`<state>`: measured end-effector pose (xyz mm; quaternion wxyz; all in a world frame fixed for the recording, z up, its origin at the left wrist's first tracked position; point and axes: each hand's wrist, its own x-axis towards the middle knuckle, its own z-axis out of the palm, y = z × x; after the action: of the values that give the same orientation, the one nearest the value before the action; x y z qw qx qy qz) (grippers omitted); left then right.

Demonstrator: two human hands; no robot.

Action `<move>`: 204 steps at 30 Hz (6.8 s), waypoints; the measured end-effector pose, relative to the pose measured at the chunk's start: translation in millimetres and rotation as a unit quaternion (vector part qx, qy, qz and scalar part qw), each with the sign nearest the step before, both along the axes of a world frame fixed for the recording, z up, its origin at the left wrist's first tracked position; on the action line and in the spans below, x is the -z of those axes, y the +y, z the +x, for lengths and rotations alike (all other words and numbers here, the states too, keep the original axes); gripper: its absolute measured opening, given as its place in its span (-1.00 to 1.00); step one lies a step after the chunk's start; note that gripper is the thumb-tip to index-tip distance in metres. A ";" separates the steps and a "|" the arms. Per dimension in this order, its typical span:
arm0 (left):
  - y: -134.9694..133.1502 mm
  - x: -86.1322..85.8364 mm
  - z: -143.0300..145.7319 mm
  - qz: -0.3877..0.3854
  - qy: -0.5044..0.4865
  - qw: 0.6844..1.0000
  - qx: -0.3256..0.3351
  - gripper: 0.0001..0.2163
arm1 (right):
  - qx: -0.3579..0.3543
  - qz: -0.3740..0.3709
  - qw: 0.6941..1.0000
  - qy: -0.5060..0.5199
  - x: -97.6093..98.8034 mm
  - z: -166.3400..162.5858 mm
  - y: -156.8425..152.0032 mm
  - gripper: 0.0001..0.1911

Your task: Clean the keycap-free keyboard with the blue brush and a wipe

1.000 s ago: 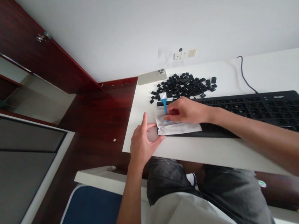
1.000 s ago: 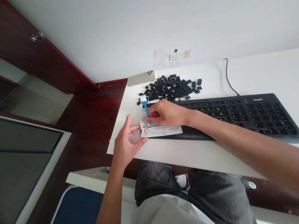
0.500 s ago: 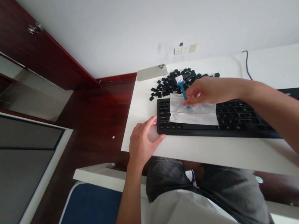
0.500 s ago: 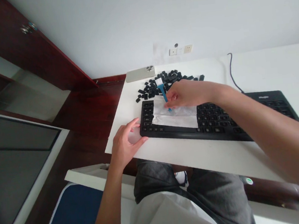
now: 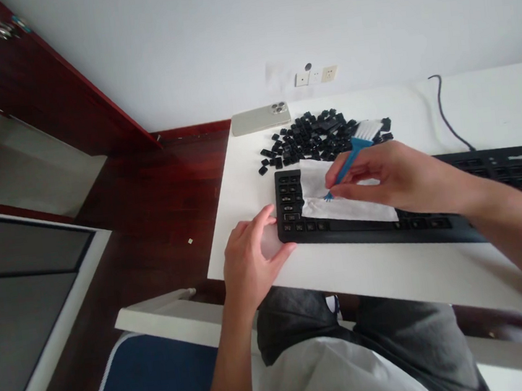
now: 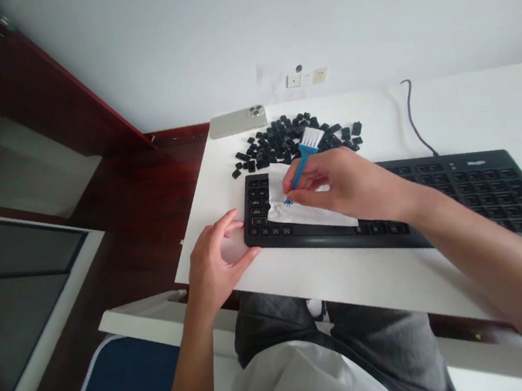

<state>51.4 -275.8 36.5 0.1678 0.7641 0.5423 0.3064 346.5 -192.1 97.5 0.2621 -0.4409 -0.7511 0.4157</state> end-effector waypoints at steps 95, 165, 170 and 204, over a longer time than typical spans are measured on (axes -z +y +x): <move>1.7 -4.1 -0.4 -0.024 0.019 1.000 0.004 -0.28 | -0.160 0.238 0.951 -0.119 22.9 -70.9 -20.2 -0.68; 0.9 -0.8 -0.9 0.008 0.006 1.000 0.008 -0.15 | 0.033 0.148 0.966 -0.209 1.2 -1.7 -1.2 -0.82; 0.8 -0.9 -0.2 0.008 0.009 1.000 0.004 -0.17 | -0.029 0.129 0.962 -0.240 16.9 -4.2 -3.2 -0.70; 1.6 -0.1 -2.0 0.013 0.010 1.000 0.005 -0.15 | 0.411 0.130 0.902 0.017 -11.0 40.0 17.5 -0.73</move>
<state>49.3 -274.2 36.7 0.1542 0.7720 0.5360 0.3050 386.5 -174.6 108.5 0.4774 -0.6649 -0.5465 0.1771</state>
